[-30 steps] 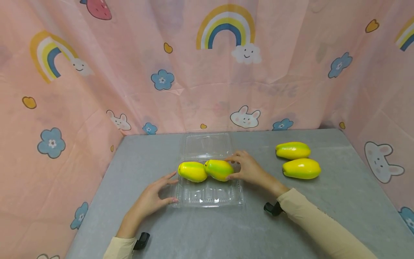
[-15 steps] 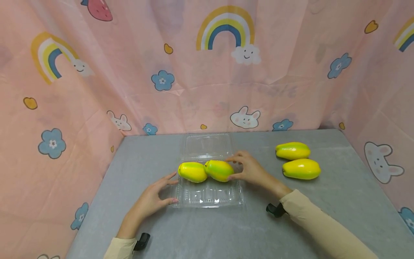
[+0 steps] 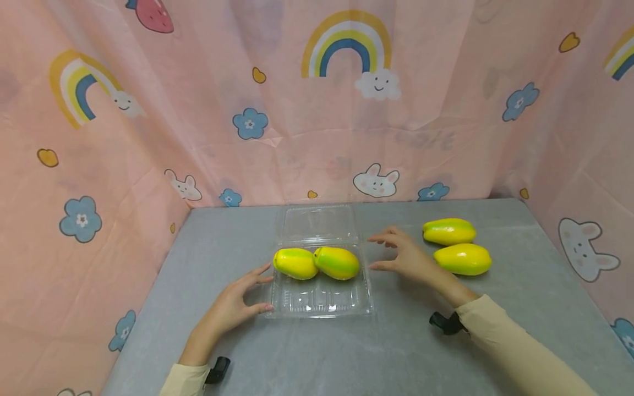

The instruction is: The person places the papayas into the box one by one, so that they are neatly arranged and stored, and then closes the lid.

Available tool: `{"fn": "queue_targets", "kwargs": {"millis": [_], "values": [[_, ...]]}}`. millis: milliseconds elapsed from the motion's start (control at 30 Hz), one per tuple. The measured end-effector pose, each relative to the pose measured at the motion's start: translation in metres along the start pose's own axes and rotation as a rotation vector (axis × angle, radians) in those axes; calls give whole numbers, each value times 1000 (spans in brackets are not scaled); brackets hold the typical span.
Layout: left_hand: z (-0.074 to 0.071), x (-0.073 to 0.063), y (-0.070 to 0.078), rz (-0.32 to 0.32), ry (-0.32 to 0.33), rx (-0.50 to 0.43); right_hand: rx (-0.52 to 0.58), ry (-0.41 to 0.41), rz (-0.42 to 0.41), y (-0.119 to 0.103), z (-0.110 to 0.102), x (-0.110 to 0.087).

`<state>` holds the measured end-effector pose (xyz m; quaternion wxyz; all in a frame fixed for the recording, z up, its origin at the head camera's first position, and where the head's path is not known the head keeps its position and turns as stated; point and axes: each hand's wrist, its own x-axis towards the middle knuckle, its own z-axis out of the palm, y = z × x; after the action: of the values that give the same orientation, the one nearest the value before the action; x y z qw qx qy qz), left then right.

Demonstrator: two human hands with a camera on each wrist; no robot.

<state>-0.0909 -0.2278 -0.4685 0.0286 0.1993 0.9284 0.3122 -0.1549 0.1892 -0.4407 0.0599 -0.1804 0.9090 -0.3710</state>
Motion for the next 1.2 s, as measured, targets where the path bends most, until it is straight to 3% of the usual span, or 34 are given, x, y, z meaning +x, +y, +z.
{"fn": "queue_targets", "kwargs": {"millis": [533, 767, 967, 1200], "values": [[2, -3, -2, 41, 46, 30, -115, 182, 53, 45, -68, -41], [3, -4, -2, 85, 78, 29, -156, 156, 157, 65, -91, -58], [3, -5, -1, 95, 91, 33, -165, 180, 133, 85, -104, -72], [4, -6, -2, 102, 84, 23, -145, 133, 168, 104, -112, -84]]}}
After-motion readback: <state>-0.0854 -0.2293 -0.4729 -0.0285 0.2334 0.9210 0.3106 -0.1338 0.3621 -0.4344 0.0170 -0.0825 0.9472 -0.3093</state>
